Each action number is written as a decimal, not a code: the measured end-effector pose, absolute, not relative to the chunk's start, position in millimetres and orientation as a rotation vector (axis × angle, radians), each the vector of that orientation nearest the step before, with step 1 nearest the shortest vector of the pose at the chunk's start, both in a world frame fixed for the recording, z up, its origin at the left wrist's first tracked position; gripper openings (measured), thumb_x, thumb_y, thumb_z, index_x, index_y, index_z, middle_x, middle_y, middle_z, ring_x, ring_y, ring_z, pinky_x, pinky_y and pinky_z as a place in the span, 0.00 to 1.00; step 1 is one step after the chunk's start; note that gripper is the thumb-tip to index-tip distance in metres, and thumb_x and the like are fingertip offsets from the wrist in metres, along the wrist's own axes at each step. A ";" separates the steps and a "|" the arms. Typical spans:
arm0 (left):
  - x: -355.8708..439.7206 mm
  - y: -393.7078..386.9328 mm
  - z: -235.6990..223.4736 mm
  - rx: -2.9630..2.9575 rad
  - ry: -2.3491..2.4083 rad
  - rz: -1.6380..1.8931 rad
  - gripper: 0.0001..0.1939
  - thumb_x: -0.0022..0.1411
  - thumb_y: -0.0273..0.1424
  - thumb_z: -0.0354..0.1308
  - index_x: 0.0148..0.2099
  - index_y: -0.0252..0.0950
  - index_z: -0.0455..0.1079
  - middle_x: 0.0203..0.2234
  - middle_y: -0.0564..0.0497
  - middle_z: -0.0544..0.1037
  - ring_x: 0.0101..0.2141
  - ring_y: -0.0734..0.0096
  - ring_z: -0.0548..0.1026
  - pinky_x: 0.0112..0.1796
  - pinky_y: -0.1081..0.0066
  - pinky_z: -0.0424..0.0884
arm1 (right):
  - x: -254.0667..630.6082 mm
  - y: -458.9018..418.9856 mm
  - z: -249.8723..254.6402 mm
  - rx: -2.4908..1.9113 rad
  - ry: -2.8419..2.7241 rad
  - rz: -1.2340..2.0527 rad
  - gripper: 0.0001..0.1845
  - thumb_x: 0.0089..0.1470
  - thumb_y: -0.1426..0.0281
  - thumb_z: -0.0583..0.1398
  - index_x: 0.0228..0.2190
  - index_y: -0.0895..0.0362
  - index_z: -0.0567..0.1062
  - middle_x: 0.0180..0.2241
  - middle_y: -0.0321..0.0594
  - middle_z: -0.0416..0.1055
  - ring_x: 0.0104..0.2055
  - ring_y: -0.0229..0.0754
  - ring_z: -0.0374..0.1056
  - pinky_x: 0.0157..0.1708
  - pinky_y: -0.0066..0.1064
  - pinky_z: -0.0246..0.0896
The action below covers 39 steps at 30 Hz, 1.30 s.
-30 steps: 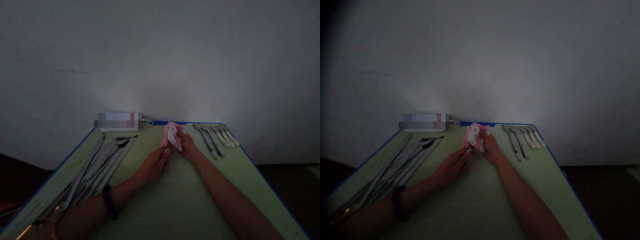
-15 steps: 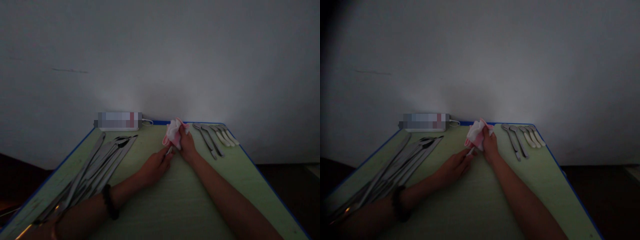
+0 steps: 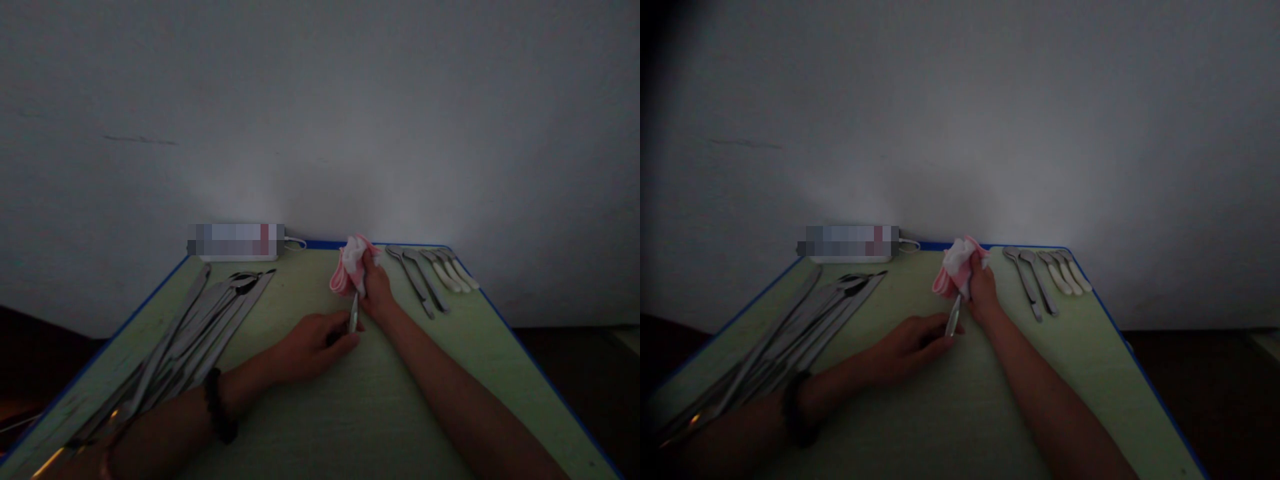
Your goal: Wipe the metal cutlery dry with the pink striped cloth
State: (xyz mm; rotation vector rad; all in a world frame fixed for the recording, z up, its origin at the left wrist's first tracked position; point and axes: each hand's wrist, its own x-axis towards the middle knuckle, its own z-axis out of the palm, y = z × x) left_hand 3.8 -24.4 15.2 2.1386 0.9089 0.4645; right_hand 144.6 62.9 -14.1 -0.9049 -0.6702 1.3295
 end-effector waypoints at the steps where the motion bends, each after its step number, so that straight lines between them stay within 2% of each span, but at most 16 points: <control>1: 4.3 -24.4 14.7 2.147 0.920 0.449 0.13 0.65 0.38 0.45 0.40 0.35 0.65 0.26 0.56 0.68 0.26 0.74 0.66 0.28 0.75 0.59 | 145.0 63.6 -14.9 -0.910 -0.684 1.330 0.24 0.43 0.50 0.60 0.32 0.59 0.73 0.27 0.38 0.74 0.29 0.37 0.68 0.28 0.26 0.60; 4: 6.7 -23.5 12.8 2.152 0.961 0.426 0.13 0.65 0.39 0.44 0.36 0.35 0.64 0.25 0.56 0.67 0.25 0.74 0.65 0.27 0.75 0.59 | 145.9 64.9 -17.3 -0.903 -0.754 1.352 0.25 0.42 0.50 0.61 0.31 0.59 0.73 0.27 0.38 0.74 0.28 0.37 0.68 0.28 0.27 0.60; 14: 7.8 -22.6 11.9 2.154 0.999 0.416 0.11 0.64 0.37 0.46 0.33 0.36 0.63 0.24 0.56 0.68 0.25 0.74 0.65 0.27 0.75 0.59 | 145.6 61.8 -16.3 -0.853 -0.868 1.439 0.23 0.43 0.52 0.61 0.33 0.58 0.74 0.27 0.39 0.74 0.30 0.39 0.69 0.31 0.29 0.61; 19: 8.3 -21.7 12.6 2.121 0.993 0.451 0.09 0.63 0.34 0.46 0.34 0.36 0.63 0.26 0.55 0.69 0.28 0.73 0.66 0.29 0.75 0.61 | 144.6 58.9 -13.9 -0.876 -0.936 1.424 0.22 0.45 0.53 0.59 0.33 0.59 0.74 0.27 0.38 0.75 0.30 0.38 0.68 0.31 0.28 0.60; 26: 8.6 -21.3 13.0 2.051 0.998 0.509 0.10 0.63 0.35 0.45 0.32 0.37 0.61 0.24 0.55 0.66 0.26 0.73 0.64 0.27 0.74 0.61 | 149.2 61.0 -23.6 -1.019 -1.099 1.314 0.23 0.47 0.51 0.57 0.29 0.60 0.75 0.21 0.35 0.71 0.24 0.36 0.64 0.24 0.25 0.56; 32: 9.8 -14.5 8.2 1.882 1.194 0.725 0.11 0.65 0.36 0.42 0.38 0.36 0.61 0.21 0.56 0.65 0.23 0.73 0.64 0.27 0.73 0.61 | 152.5 60.3 -25.3 -1.042 -1.275 1.260 0.22 0.46 0.53 0.59 0.29 0.61 0.76 0.22 0.35 0.71 0.24 0.34 0.62 0.23 0.24 0.53; 39: 8.4 -17.7 11.6 1.887 1.155 0.630 0.11 0.66 0.36 0.41 0.33 0.37 0.59 0.18 0.58 0.64 0.21 0.75 0.64 0.25 0.74 0.60 | 150.4 60.3 -16.1 -1.012 -0.847 1.449 0.22 0.42 0.52 0.61 0.28 0.60 0.74 0.21 0.36 0.71 0.22 0.35 0.63 0.24 0.26 0.57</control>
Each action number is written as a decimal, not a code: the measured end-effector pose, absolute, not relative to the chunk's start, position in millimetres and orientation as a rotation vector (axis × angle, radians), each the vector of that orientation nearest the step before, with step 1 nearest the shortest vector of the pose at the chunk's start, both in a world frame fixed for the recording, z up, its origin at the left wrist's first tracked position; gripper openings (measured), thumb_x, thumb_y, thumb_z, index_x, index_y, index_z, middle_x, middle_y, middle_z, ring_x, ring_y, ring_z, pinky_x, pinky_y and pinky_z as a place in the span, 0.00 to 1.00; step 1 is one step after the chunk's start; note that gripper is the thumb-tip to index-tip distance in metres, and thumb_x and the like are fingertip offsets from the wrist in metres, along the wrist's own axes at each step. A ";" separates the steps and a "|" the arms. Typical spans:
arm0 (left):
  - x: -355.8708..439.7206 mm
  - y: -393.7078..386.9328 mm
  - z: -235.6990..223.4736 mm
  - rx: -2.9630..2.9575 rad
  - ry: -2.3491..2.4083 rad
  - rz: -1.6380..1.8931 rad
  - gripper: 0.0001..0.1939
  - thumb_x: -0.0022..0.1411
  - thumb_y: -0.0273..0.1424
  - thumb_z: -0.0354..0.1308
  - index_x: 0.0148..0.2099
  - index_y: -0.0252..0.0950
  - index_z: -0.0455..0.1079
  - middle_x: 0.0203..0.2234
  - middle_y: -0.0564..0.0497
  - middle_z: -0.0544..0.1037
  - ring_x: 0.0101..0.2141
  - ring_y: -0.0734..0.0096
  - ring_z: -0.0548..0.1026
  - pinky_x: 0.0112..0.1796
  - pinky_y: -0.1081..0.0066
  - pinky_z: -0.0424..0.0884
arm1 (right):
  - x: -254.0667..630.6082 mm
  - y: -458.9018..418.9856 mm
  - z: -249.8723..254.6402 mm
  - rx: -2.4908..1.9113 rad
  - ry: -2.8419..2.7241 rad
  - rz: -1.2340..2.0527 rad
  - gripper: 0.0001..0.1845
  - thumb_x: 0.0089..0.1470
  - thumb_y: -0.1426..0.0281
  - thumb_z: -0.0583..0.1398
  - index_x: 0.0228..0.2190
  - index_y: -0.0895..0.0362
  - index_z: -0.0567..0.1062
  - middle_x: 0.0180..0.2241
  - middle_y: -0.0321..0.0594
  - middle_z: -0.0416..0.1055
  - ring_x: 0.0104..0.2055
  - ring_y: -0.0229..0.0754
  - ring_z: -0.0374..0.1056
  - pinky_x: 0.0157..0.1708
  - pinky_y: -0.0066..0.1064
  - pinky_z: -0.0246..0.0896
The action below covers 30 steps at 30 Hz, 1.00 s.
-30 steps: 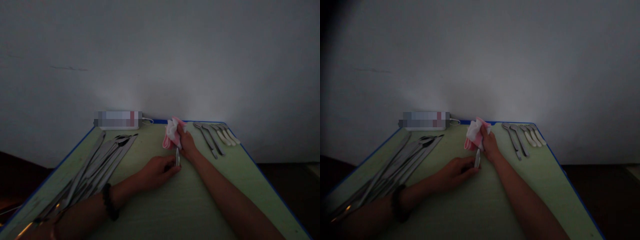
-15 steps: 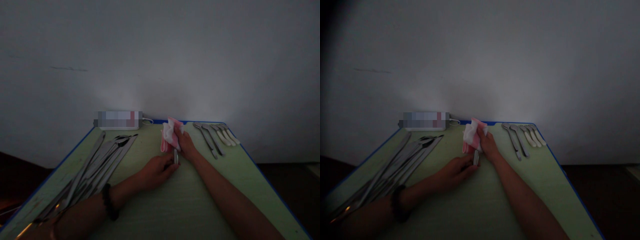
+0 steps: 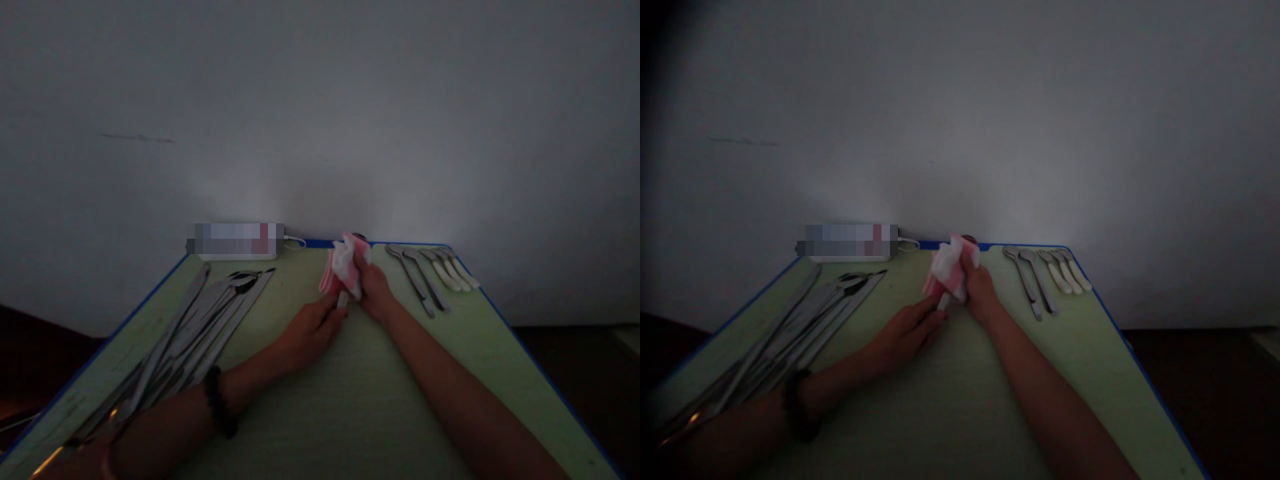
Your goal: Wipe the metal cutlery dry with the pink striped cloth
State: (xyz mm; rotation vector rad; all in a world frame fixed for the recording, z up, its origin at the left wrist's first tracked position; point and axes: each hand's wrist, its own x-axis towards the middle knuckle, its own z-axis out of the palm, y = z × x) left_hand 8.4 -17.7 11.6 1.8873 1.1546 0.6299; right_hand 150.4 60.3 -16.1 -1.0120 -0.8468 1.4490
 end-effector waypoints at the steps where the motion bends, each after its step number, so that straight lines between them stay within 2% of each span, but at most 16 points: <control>1: 8.1 -18.7 12.8 1.902 1.135 0.618 0.11 0.65 0.35 0.42 0.32 0.37 0.59 0.18 0.58 0.64 0.21 0.75 0.64 0.25 0.74 0.59 | 150.5 60.6 -14.4 -1.031 -0.776 1.445 0.22 0.42 0.51 0.60 0.27 0.60 0.73 0.20 0.35 0.71 0.22 0.35 0.63 0.24 0.26 0.57; 10: 8.1 -20.4 13.7 2.004 1.147 0.620 0.12 0.64 0.36 0.43 0.30 0.37 0.58 0.18 0.59 0.63 0.21 0.76 0.62 0.24 0.75 0.56 | 149.0 57.4 -10.3 -1.170 -0.707 1.291 0.21 0.45 0.51 0.58 0.25 0.58 0.74 0.21 0.37 0.71 0.22 0.37 0.64 0.21 0.26 0.56; 15: 8.2 -18.3 11.7 1.827 1.187 0.671 0.11 0.64 0.35 0.42 0.31 0.37 0.59 0.16 0.60 0.62 0.19 0.76 0.62 0.22 0.76 0.57 | 148.3 67.6 -12.2 -0.861 -0.386 1.413 0.20 0.52 0.54 0.53 0.32 0.57 0.74 0.31 0.40 0.75 0.34 0.42 0.70 0.32 0.32 0.66; 18: 8.0 -18.0 11.8 1.792 1.202 0.655 0.11 0.63 0.33 0.42 0.32 0.37 0.61 0.17 0.59 0.62 0.19 0.76 0.62 0.22 0.76 0.57 | 151.7 69.8 -9.0 -0.624 -0.357 1.520 0.22 0.55 0.54 0.49 0.37 0.56 0.73 0.35 0.40 0.76 0.41 0.42 0.70 0.39 0.34 0.66; 22: 8.3 -17.7 13.4 1.859 1.219 0.577 0.08 0.59 0.32 0.45 0.29 0.36 0.61 0.18 0.58 0.63 0.21 0.75 0.62 0.23 0.76 0.56 | 154.9 65.7 -5.8 -0.588 -0.413 1.670 0.19 0.53 0.57 0.53 0.38 0.57 0.73 0.34 0.40 0.76 0.39 0.44 0.71 0.39 0.37 0.66; 27: 7.1 -16.1 14.2 1.880 1.201 0.550 0.08 0.59 0.32 0.45 0.29 0.36 0.61 0.20 0.57 0.64 0.24 0.73 0.64 0.25 0.75 0.57 | 150.0 65.5 -12.7 -0.747 -0.388 1.677 0.09 0.45 0.72 0.60 0.33 0.60 0.74 0.28 0.39 0.76 0.32 0.42 0.72 0.33 0.32 0.68; 30: 5.8 -14.8 12.7 1.895 1.178 0.548 0.09 0.60 0.32 0.44 0.30 0.36 0.61 0.22 0.56 0.65 0.25 0.72 0.64 0.27 0.74 0.58 | 146.2 68.9 -16.6 -0.720 -0.479 1.623 0.14 0.43 0.68 0.64 0.35 0.58 0.73 0.29 0.38 0.76 0.32 0.41 0.72 0.32 0.30 0.67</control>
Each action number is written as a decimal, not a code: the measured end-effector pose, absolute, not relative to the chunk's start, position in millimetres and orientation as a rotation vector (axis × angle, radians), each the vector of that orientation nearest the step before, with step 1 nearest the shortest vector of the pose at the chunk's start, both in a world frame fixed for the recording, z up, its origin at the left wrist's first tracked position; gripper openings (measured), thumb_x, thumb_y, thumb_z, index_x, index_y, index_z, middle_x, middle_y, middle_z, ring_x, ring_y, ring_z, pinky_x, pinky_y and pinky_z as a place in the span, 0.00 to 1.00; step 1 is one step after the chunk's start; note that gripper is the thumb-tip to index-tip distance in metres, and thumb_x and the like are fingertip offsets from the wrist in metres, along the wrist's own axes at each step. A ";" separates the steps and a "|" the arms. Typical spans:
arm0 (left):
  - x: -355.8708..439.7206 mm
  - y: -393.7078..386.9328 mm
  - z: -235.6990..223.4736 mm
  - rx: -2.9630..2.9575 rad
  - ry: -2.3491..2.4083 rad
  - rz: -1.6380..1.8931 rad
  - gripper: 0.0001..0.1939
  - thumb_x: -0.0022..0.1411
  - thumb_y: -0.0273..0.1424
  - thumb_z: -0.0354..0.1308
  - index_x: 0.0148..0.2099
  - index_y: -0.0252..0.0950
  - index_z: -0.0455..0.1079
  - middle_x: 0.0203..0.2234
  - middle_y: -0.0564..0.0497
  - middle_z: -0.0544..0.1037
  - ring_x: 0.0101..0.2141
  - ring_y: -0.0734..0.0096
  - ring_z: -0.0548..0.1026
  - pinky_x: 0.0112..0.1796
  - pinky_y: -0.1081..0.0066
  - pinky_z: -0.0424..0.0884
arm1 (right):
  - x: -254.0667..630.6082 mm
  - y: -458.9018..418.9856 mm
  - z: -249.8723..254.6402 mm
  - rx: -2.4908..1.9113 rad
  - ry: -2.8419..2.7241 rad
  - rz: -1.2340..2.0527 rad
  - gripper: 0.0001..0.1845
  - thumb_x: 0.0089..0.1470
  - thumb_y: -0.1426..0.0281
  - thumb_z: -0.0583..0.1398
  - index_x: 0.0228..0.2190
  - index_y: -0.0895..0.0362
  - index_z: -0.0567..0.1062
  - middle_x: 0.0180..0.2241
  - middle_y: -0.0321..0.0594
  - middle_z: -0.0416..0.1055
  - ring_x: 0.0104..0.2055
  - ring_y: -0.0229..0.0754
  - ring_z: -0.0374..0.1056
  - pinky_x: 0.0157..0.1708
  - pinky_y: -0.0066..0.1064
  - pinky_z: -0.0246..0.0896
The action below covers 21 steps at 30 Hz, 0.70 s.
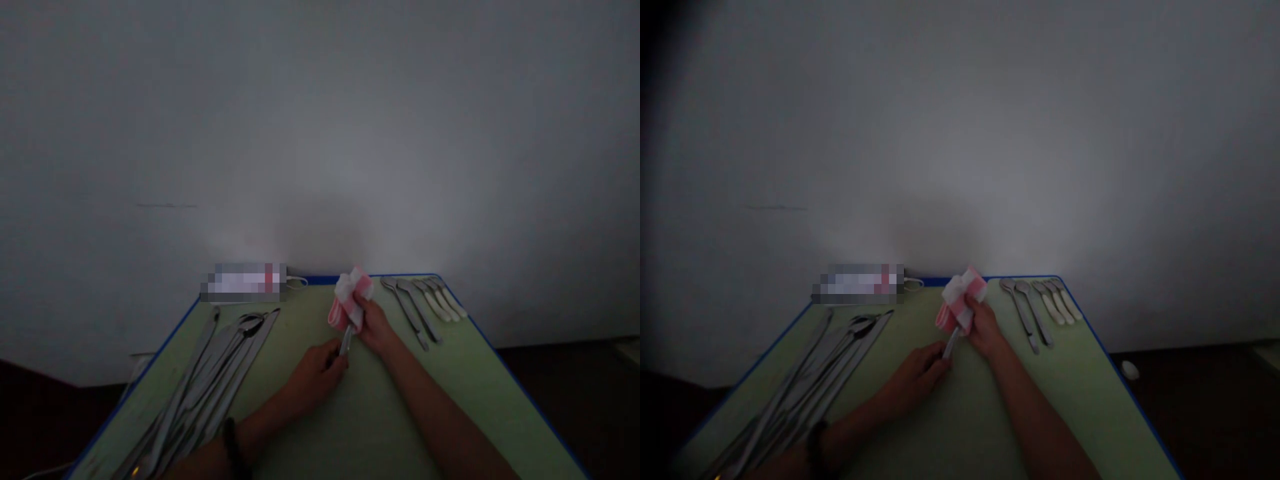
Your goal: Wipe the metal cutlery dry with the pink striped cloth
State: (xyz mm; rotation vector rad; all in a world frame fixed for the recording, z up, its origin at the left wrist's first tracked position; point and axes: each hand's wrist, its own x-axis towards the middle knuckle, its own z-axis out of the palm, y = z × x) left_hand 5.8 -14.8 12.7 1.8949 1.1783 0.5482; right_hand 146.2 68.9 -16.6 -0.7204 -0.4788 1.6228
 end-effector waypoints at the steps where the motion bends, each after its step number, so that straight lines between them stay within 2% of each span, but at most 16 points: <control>1: 5.4 -14.3 12.3 1.893 1.179 0.548 0.10 0.61 0.33 0.44 0.30 0.36 0.61 0.22 0.56 0.65 0.26 0.72 0.64 0.27 0.74 0.58 | 145.2 70.0 -16.8 -0.711 -0.499 1.612 0.16 0.43 0.66 0.65 0.36 0.57 0.73 0.30 0.38 0.76 0.32 0.40 0.72 0.32 0.30 0.67; 5: 5.1 -12.3 13.6 1.868 1.215 0.534 0.12 0.63 0.35 0.41 0.30 0.37 0.60 0.22 0.56 0.65 0.26 0.72 0.64 0.27 0.74 0.59 | 143.1 73.1 -12.6 -0.721 -0.466 1.577 0.21 0.40 0.55 0.65 0.34 0.56 0.73 0.29 0.39 0.76 0.30 0.40 0.71 0.27 0.29 0.66; 7: 5.4 -12.0 16.3 1.854 1.189 0.503 0.13 0.64 0.36 0.39 0.30 0.37 0.59 0.22 0.56 0.64 0.25 0.72 0.64 0.26 0.74 0.59 | 143.4 73.5 -10.4 -0.737 -0.421 1.555 0.21 0.40 0.53 0.65 0.31 0.56 0.74 0.26 0.38 0.75 0.28 0.40 0.70 0.25 0.29 0.65; 14: 11.9 -7.1 36.8 1.888 1.205 0.166 0.15 0.63 0.34 0.36 0.29 0.37 0.60 0.20 0.55 0.67 0.23 0.72 0.68 0.26 0.74 0.63 | 148.4 71.5 -14.9 -0.748 -0.431 1.550 0.15 0.37 0.59 0.68 0.22 0.57 0.72 0.17 0.30 0.68 0.18 0.32 0.61 0.20 0.24 0.57; 16: 13.1 0.0 46.0 1.902 1.208 0.076 0.16 0.60 0.33 0.40 0.23 0.36 0.61 0.17 0.54 0.68 0.22 0.71 0.70 0.27 0.74 0.64 | 148.4 72.8 -16.0 -0.763 -0.425 1.594 0.14 0.36 0.62 0.68 0.24 0.57 0.73 0.18 0.31 0.70 0.19 0.33 0.62 0.20 0.25 0.59; 18: 11.7 8.3 55.7 1.921 1.239 0.005 0.14 0.58 0.33 0.45 0.22 0.36 0.63 0.17 0.53 0.71 0.22 0.69 0.71 0.27 0.73 0.64 | 147.3 75.4 -15.9 -0.734 -0.383 1.649 0.13 0.37 0.65 0.68 0.27 0.57 0.74 0.21 0.33 0.72 0.22 0.34 0.65 0.24 0.25 0.62; 21: 2.7 16.7 70.0 1.963 1.423 -0.019 0.13 0.61 0.31 0.42 0.31 0.34 0.66 0.24 0.47 0.75 0.27 0.65 0.74 0.30 0.70 0.64 | 145.0 79.9 -15.2 -0.592 -0.279 1.706 0.12 0.42 0.64 0.66 0.31 0.56 0.74 0.29 0.34 0.75 0.31 0.36 0.70 0.34 0.26 0.65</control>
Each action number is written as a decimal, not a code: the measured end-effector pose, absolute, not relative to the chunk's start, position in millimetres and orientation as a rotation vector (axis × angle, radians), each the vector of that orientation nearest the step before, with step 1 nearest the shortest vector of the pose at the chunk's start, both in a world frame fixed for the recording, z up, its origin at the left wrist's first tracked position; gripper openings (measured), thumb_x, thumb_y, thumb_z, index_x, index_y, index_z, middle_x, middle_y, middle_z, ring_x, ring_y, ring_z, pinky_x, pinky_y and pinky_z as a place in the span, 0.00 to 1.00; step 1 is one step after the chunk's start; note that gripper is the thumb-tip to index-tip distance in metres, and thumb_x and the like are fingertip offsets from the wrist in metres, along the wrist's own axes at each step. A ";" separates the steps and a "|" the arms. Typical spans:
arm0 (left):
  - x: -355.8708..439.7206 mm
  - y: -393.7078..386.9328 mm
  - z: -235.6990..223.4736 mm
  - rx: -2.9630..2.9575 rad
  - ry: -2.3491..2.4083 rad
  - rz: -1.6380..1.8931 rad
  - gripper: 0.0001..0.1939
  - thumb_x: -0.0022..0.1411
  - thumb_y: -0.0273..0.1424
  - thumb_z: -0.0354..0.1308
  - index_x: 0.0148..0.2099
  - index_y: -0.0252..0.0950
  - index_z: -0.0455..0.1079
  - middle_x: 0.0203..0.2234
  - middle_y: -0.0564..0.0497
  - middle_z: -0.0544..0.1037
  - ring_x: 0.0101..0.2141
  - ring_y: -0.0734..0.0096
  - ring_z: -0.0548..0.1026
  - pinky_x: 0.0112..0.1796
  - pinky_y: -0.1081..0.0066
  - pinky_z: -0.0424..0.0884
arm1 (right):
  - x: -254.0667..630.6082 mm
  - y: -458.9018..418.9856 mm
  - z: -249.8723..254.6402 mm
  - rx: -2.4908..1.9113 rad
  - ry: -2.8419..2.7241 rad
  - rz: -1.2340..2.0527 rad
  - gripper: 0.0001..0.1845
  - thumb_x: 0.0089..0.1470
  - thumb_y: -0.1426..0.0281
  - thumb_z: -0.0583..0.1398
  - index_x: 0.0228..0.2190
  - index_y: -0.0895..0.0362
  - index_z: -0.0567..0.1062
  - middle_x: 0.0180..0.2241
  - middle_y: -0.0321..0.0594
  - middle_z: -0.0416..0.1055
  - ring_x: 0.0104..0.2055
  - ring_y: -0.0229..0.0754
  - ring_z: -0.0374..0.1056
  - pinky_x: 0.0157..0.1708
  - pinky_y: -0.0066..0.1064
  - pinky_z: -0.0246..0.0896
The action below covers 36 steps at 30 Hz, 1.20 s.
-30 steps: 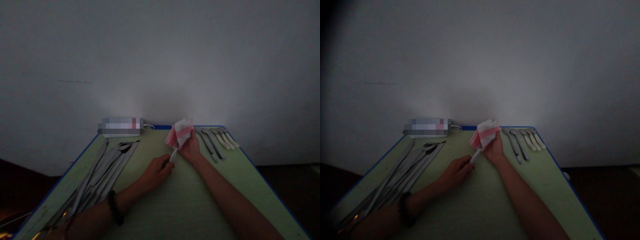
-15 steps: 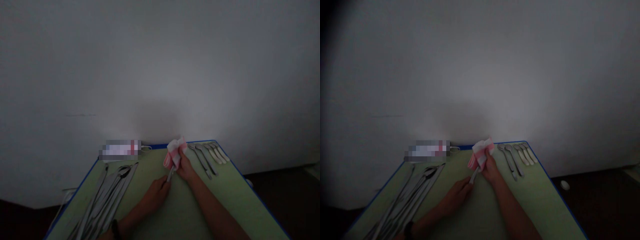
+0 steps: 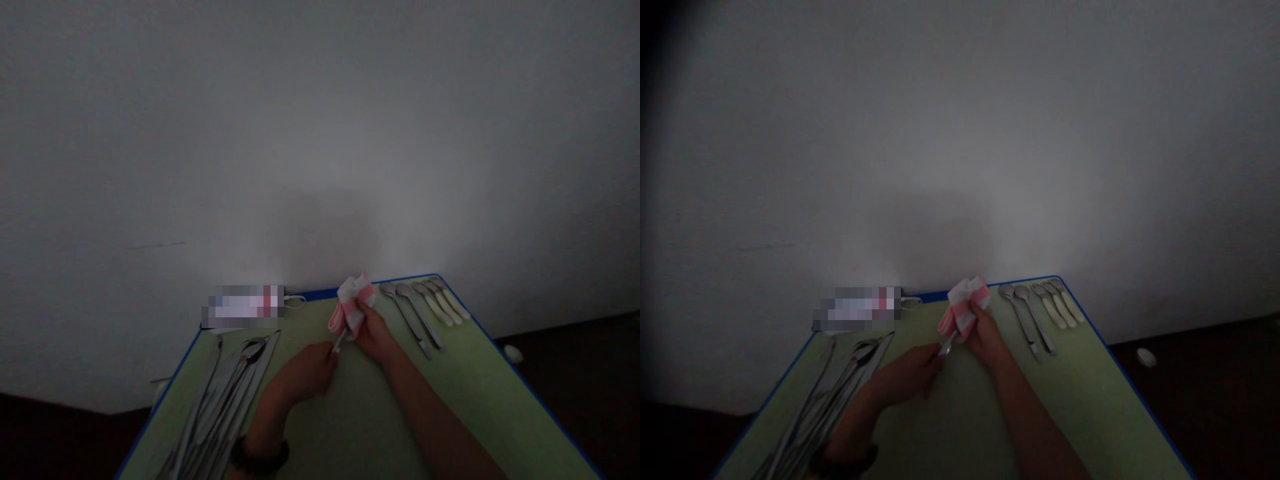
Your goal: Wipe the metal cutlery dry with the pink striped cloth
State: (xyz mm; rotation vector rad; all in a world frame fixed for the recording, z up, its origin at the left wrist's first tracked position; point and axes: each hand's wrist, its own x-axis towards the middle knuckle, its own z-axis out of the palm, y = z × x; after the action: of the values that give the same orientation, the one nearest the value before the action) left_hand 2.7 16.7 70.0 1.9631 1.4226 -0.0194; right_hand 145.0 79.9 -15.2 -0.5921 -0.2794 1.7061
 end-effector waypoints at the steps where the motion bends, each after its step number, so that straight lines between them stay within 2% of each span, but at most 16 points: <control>1: -2.2 18.0 74.4 1.975 1.501 -0.020 0.13 0.61 0.30 0.41 0.35 0.33 0.66 0.28 0.43 0.76 0.30 0.63 0.74 0.30 0.69 0.63 | 144.5 80.9 -15.1 -0.554 -0.253 1.715 0.12 0.44 0.63 0.64 0.32 0.56 0.73 0.32 0.35 0.76 0.34 0.37 0.70 0.37 0.27 0.65; 2: -8.1 18.6 78.7 1.980 1.552 -0.034 0.12 0.61 0.29 0.41 0.37 0.33 0.65 0.30 0.42 0.76 0.30 0.62 0.74 0.30 0.68 0.63 | 144.4 81.4 -15.1 -0.529 -0.238 1.731 0.13 0.47 0.61 0.63 0.33 0.56 0.73 0.34 0.36 0.76 0.36 0.38 0.70 0.38 0.29 0.65; 6: -36.0 19.4 91.8 2.080 1.481 -0.047 0.14 0.65 0.35 0.38 0.35 0.38 0.64 0.24 0.51 0.75 0.25 0.69 0.72 0.28 0.72 0.61 | 148.0 77.8 -14.2 -0.508 -0.268 1.917 0.21 0.53 0.53 0.55 0.37 0.57 0.73 0.34 0.41 0.75 0.36 0.41 0.70 0.36 0.34 0.66; 9: -49.3 18.1 95.6 2.079 1.553 -0.089 0.13 0.65 0.33 0.38 0.36 0.38 0.63 0.25 0.52 0.75 0.26 0.70 0.72 0.28 0.73 0.60 | 152.4 72.9 -12.8 -0.517 -0.326 2.100 0.24 0.54 0.51 0.52 0.40 0.58 0.72 0.36 0.45 0.74 0.36 0.45 0.70 0.35 0.40 0.66; 11: -48.9 15.6 96.8 2.074 1.588 -0.129 0.12 0.64 0.32 0.40 0.36 0.38 0.64 0.25 0.51 0.75 0.26 0.69 0.72 0.27 0.73 0.59 | 153.3 72.0 -13.0 -0.543 -0.349 2.118 0.22 0.54 0.54 0.54 0.41 0.58 0.72 0.37 0.45 0.74 0.37 0.44 0.70 0.36 0.40 0.66; 15: -33.0 10.6 101.1 2.080 1.504 -0.091 0.14 0.66 0.35 0.39 0.34 0.38 0.64 0.26 0.51 0.75 0.27 0.68 0.72 0.27 0.72 0.59 | 150.4 76.8 -15.6 -0.572 -0.345 1.885 0.11 0.53 0.65 0.59 0.38 0.57 0.73 0.38 0.40 0.74 0.40 0.39 0.69 0.41 0.32 0.65; 17: -26.3 9.6 102.7 2.078 1.462 -0.072 0.13 0.66 0.35 0.40 0.36 0.38 0.65 0.29 0.49 0.75 0.29 0.67 0.73 0.28 0.72 0.60 | 149.4 79.3 -16.3 -0.558 -0.330 1.816 0.09 0.51 0.68 0.60 0.36 0.56 0.73 0.39 0.39 0.74 0.41 0.38 0.69 0.42 0.30 0.64; 19: -24.0 9.4 102.8 2.072 1.434 -0.077 0.13 0.65 0.35 0.41 0.37 0.38 0.65 0.30 0.48 0.76 0.31 0.66 0.73 0.28 0.72 0.61 | 150.2 80.4 -16.8 -0.546 -0.317 1.802 0.09 0.50 0.70 0.60 0.36 0.55 0.73 0.39 0.37 0.74 0.41 0.38 0.69 0.42 0.31 0.64; 24: -30.5 11.8 97.3 2.055 1.447 -0.125 0.13 0.65 0.33 0.41 0.37 0.37 0.66 0.31 0.47 0.76 0.30 0.66 0.73 0.28 0.71 0.61 | 156.7 78.3 -16.9 -0.545 -0.355 1.824 0.12 0.42 0.78 0.57 0.32 0.56 0.73 0.32 0.35 0.75 0.32 0.39 0.70 0.34 0.32 0.66; 27: -35.5 13.2 94.7 2.042 1.438 -0.125 0.14 0.64 0.34 0.41 0.36 0.36 0.67 0.29 0.47 0.76 0.29 0.66 0.73 0.29 0.71 0.62 | 160.1 74.8 -9.3 -0.481 -0.360 1.848 0.15 0.38 0.79 0.56 0.32 0.56 0.73 0.32 0.34 0.75 0.34 0.38 0.70 0.37 0.32 0.66; 29: -37.2 13.4 94.6 2.023 1.443 -0.127 0.16 0.65 0.35 0.41 0.35 0.37 0.68 0.28 0.48 0.76 0.28 0.67 0.73 0.29 0.71 0.62 | 162.0 72.1 -0.2 -0.419 -0.315 1.859 0.14 0.42 0.75 0.57 0.34 0.55 0.73 0.34 0.34 0.76 0.37 0.39 0.70 0.40 0.33 0.66; 31: -37.1 13.3 95.4 2.016 1.457 -0.142 0.17 0.64 0.36 0.41 0.33 0.36 0.68 0.27 0.48 0.76 0.27 0.67 0.73 0.28 0.71 0.62 | 163.5 69.8 8.8 -0.357 -0.271 1.875 0.13 0.49 0.65 0.57 0.39 0.54 0.72 0.37 0.35 0.75 0.41 0.40 0.70 0.43 0.35 0.65; 33: -35.6 13.2 96.5 2.033 1.459 -0.158 0.16 0.64 0.35 0.41 0.33 0.36 0.68 0.27 0.48 0.76 0.28 0.67 0.73 0.28 0.71 0.62 | 163.6 69.0 14.2 -0.326 -0.248 1.890 0.20 0.53 0.55 0.53 0.42 0.53 0.71 0.40 0.36 0.75 0.45 0.40 0.69 0.45 0.36 0.64; 36: -32.2 13.5 97.1 2.052 1.460 -0.177 0.16 0.64 0.34 0.41 0.33 0.36 0.68 0.28 0.47 0.76 0.28 0.66 0.73 0.28 0.71 0.62 | 160.4 71.4 11.8 -0.363 -0.285 1.915 0.23 0.55 0.51 0.50 0.43 0.52 0.70 0.41 0.35 0.74 0.45 0.40 0.68 0.46 0.36 0.64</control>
State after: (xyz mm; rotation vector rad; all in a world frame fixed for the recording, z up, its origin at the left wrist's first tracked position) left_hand -32.2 13.5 97.1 2.0523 1.4603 -0.1767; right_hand 160.4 71.4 11.8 -0.3633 -0.2847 1.9145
